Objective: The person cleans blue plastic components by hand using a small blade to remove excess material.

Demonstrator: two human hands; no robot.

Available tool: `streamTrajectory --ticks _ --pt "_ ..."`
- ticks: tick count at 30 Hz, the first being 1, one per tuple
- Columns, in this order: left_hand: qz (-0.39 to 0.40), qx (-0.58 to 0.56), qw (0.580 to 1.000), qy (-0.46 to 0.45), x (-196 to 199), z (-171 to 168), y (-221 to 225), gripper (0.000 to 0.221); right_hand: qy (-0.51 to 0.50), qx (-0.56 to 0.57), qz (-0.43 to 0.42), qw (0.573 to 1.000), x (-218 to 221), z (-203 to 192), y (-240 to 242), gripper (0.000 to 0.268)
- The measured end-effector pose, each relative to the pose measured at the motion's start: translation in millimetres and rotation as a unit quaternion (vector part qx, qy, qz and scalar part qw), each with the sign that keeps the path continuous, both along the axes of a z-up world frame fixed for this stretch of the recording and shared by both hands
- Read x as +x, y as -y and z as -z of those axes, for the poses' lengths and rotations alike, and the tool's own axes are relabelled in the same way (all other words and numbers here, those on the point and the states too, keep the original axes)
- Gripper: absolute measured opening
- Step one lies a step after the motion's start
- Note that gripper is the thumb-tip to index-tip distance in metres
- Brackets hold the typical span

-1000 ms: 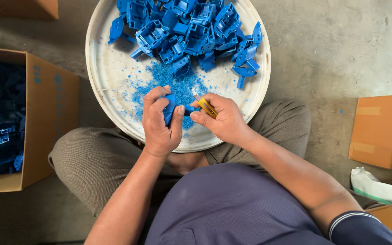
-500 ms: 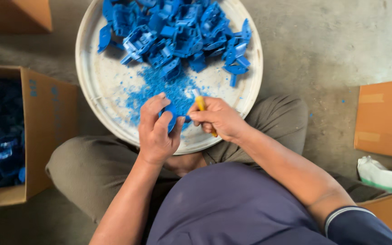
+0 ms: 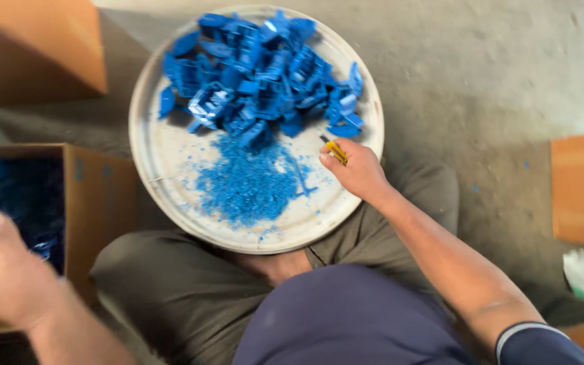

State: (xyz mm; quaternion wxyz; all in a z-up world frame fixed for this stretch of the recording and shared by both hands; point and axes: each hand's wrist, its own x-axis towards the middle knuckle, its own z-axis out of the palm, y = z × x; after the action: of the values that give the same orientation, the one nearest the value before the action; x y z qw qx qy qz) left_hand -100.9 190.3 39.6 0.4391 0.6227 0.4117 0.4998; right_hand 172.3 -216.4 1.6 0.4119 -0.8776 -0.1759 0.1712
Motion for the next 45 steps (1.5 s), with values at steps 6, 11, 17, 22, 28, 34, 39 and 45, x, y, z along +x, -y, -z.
streamTrajectory --ticks 6,11,17,22,28,34,39,45 --pt "0.199 -0.180 0.949 0.163 112 13 81 0.038 0.227 -0.017 -0.214 0.950 0 -5 -77 0.027" --pt "0.232 -0.111 0.961 0.097 155 79 119 0.019 0.306 -0.062 -0.270 0.911 9 4 -124 0.030" --pt "0.260 -0.192 0.944 0.072 172 100 120 0.016 0.370 -0.174 -0.319 0.855 21 22 -151 0.020" --pt "0.284 -0.193 0.932 0.116 181 104 119 0.017 0.377 -0.097 -0.321 0.863 20 10 -131 0.020" --pt "0.375 -0.276 0.884 0.032 179 83 130 0.016 0.228 0.007 -0.142 0.963 -8 -9 -88 0.018" --pt "0.462 -0.283 0.840 -0.013 171 65 137 0.017 0.137 0.052 -0.047 0.988 -19 -30 -77 0.027" --pt "0.389 -0.283 0.875 0.051 168 71 129 0.013 0.309 0.073 -0.126 0.940 -41 -56 -61 0.022" --pt "0.389 -0.153 0.907 0.045 170 78 129 0.018 0.369 -0.037 -0.090 0.924 -22 -32 -76 0.021"
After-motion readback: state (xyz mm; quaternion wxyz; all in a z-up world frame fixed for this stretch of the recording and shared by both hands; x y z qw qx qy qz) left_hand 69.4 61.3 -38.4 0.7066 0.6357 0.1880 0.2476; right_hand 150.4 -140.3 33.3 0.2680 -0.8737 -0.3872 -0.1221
